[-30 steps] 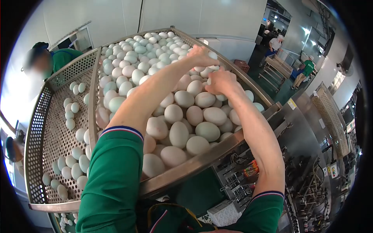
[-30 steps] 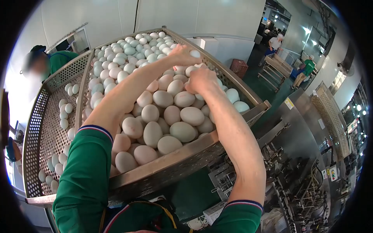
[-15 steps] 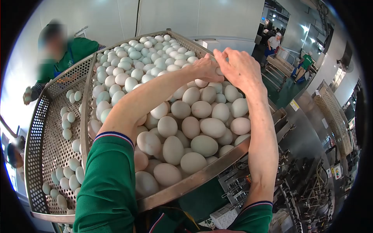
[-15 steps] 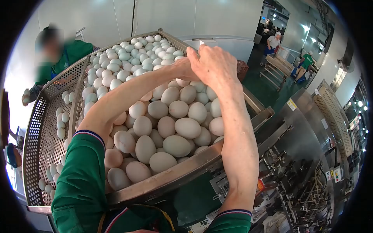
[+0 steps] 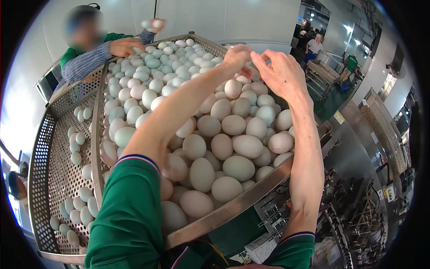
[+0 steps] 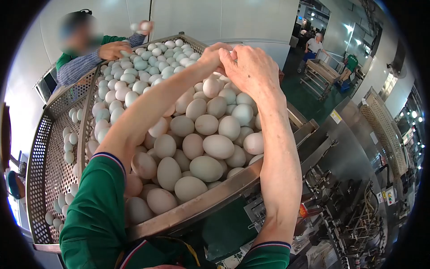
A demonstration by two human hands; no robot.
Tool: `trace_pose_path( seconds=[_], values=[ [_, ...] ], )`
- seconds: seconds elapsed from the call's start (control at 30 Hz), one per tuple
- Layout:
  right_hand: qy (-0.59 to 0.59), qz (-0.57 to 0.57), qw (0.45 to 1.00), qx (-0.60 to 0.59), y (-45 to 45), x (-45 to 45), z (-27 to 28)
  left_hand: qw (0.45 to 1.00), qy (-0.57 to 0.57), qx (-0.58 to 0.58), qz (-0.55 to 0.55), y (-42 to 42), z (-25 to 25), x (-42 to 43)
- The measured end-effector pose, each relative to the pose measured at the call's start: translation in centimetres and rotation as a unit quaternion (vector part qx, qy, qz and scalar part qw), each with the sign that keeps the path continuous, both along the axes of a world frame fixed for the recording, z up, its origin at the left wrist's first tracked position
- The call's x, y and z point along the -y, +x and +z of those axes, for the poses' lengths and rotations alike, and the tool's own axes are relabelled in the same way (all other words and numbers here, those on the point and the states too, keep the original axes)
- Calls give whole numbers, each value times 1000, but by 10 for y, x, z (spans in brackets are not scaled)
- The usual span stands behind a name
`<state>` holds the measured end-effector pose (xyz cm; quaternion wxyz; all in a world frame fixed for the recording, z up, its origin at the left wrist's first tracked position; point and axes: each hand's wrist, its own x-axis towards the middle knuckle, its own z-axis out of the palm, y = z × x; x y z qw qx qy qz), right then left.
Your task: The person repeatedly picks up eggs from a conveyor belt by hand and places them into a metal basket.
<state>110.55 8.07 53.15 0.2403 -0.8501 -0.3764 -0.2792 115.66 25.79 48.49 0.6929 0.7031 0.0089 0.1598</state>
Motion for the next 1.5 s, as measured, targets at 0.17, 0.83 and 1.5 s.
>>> trace_pose_path(
  seconds=[0.17, 0.83, 1.5],
  values=[
    [172, -1, 985, -34, -2, 7, 12, 974, -74, 2, -216, -30, 28, -15],
    [274, 175, 933, -154, -9, -2, 8, 921, -90, 43, -376, -84, 44, -9],
    [312, 173, 927, -118, -7, 0, 7, 988, 89, -22, -126, -68, 20, -1]
  ],
)
